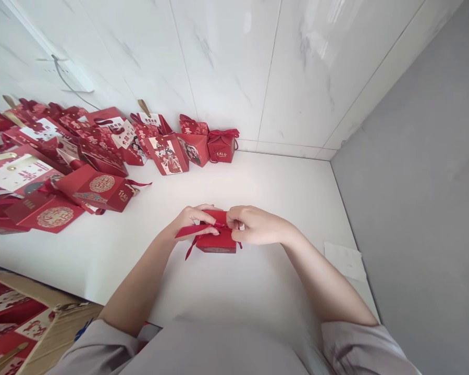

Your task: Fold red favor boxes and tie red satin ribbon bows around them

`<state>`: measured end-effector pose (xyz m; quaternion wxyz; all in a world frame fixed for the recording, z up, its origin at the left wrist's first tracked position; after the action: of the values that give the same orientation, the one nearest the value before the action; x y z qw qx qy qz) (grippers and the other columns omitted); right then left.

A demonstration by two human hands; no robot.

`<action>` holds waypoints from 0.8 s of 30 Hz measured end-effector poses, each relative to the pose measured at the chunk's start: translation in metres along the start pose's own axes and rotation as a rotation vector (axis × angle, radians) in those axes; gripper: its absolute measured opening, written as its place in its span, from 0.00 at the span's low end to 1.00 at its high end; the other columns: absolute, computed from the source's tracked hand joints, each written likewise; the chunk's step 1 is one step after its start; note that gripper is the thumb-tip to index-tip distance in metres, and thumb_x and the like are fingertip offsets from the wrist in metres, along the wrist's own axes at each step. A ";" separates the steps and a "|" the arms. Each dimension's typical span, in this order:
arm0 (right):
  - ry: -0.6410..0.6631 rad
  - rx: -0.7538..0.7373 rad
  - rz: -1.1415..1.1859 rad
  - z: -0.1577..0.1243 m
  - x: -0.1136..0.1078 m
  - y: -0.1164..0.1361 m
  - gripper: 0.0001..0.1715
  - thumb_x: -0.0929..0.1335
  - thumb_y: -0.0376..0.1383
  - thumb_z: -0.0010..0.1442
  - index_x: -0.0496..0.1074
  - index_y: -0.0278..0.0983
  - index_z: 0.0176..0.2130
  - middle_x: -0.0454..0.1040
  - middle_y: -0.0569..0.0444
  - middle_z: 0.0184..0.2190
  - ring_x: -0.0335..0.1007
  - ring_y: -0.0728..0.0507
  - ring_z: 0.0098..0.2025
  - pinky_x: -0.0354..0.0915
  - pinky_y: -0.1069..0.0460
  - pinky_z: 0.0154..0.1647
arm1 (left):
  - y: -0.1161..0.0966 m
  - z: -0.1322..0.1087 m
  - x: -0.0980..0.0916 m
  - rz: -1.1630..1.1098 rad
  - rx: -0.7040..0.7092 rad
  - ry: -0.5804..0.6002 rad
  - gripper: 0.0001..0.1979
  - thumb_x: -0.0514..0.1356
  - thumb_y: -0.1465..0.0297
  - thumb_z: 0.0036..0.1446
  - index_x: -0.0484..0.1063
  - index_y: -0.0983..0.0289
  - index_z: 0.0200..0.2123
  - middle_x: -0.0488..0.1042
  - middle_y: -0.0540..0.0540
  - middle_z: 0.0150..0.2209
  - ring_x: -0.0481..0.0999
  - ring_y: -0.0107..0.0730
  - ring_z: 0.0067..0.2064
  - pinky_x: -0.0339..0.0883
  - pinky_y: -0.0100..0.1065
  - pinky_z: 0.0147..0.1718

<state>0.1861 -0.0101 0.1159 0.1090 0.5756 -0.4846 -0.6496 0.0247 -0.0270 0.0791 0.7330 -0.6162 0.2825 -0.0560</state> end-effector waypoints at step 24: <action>-0.310 0.042 0.660 0.004 0.020 -0.019 0.10 0.65 0.30 0.57 0.57 0.39 0.29 0.64 0.61 0.24 0.54 0.52 0.24 0.52 0.55 0.25 | -0.005 -0.001 -0.001 0.023 0.033 0.012 0.07 0.65 0.65 0.55 0.82 0.59 0.36 0.76 0.57 0.46 0.73 0.37 0.51 0.69 0.34 0.49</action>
<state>0.1847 -0.0126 0.0885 0.2262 0.2848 -0.6684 -0.6489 0.0251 -0.0284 0.0837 0.7421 -0.6003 0.2930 -0.0559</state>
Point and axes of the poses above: each hand's wrist, its own z-axis towards the middle knuckle, its own x-axis out of the palm, y = z × x, the point moved 6 cm from there along z, towards the middle knuckle
